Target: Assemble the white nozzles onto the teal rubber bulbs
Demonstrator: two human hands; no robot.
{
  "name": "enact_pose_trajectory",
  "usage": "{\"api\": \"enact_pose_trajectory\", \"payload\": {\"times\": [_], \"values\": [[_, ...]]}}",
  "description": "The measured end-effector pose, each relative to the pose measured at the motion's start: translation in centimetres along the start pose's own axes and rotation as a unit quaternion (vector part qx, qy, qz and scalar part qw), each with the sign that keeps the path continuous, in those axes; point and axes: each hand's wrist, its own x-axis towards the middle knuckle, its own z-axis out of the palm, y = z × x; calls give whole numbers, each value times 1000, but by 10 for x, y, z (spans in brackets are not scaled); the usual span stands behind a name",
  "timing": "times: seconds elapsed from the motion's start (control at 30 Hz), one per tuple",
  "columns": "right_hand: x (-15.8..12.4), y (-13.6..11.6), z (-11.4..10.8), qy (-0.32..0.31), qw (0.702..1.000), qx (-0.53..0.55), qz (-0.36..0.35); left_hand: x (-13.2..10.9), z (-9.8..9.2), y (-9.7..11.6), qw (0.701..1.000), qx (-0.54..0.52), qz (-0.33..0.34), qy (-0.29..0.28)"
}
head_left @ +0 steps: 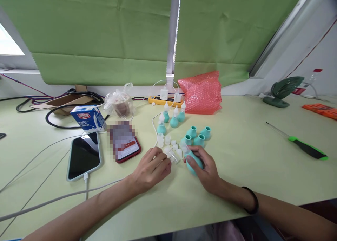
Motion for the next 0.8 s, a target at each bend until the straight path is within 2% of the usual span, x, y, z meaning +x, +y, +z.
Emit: {"api": "enact_pose_trajectory", "payload": {"times": [0.13, 0.2, 0.4, 0.67, 0.8], "values": [[-3, -1, -1, -39, 999, 3, -33, -2, 7, -5, 987, -36, -119, -102], [-2, -1, -1, -38, 999, -9, -27, -3, 9, -8, 979, -53, -151, -125], [1, -1, -2, -55, 998, 12, 17, -7, 9, -11, 965, -96, -201, -137], [6, -6, -3, -79, 996, 30, 37, -5, 7, -4, 958, -119, -170, -200], [5, -7, -4, -81, 997, -19, -4, 3, -5, -1, 947, -167, -227, -157]]}}
